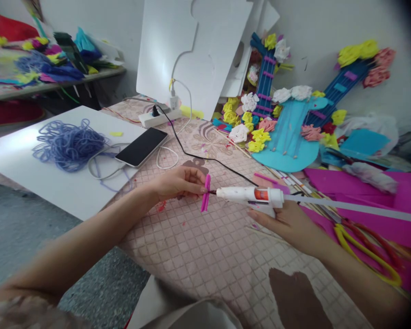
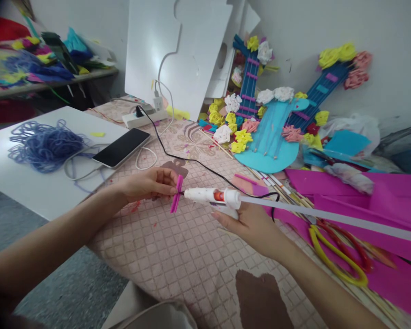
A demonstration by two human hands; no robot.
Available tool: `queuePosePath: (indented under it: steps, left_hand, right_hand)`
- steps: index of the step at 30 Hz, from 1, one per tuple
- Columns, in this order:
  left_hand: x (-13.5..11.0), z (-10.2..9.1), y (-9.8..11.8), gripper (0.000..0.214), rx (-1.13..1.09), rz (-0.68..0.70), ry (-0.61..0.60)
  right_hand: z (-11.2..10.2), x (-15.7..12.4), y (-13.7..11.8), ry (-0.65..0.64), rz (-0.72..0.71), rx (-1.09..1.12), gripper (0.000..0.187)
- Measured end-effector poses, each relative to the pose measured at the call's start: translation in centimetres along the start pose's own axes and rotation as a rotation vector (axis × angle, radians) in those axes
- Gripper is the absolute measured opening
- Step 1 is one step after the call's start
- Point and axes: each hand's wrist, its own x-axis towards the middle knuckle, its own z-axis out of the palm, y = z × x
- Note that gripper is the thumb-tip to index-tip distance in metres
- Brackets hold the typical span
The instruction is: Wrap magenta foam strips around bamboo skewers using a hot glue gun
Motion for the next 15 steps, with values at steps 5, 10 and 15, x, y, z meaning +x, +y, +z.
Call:
queuePosePath:
  steps: [5, 10, 15]
  left_hand:
    - [0.00, -0.04, 0.02, 0.019, -0.001, -0.001, 0.016]
    - [0.04, -0.13, -0.10, 0.021, -0.014, 0.027, 0.017]
    - [0.12, -0.19, -0.18, 0.022, -0.012, 0.038, 0.018]
  right_hand:
    - [0.05, -0.10, -0.37, -0.013, 0.001, -0.018, 0.036]
    - [0.05, -0.31, -0.65, -0.034, 0.008, -0.010, 0.035]
    - [-0.04, -0.44, -0.90, -0.073, 0.012, -0.007, 0.032]
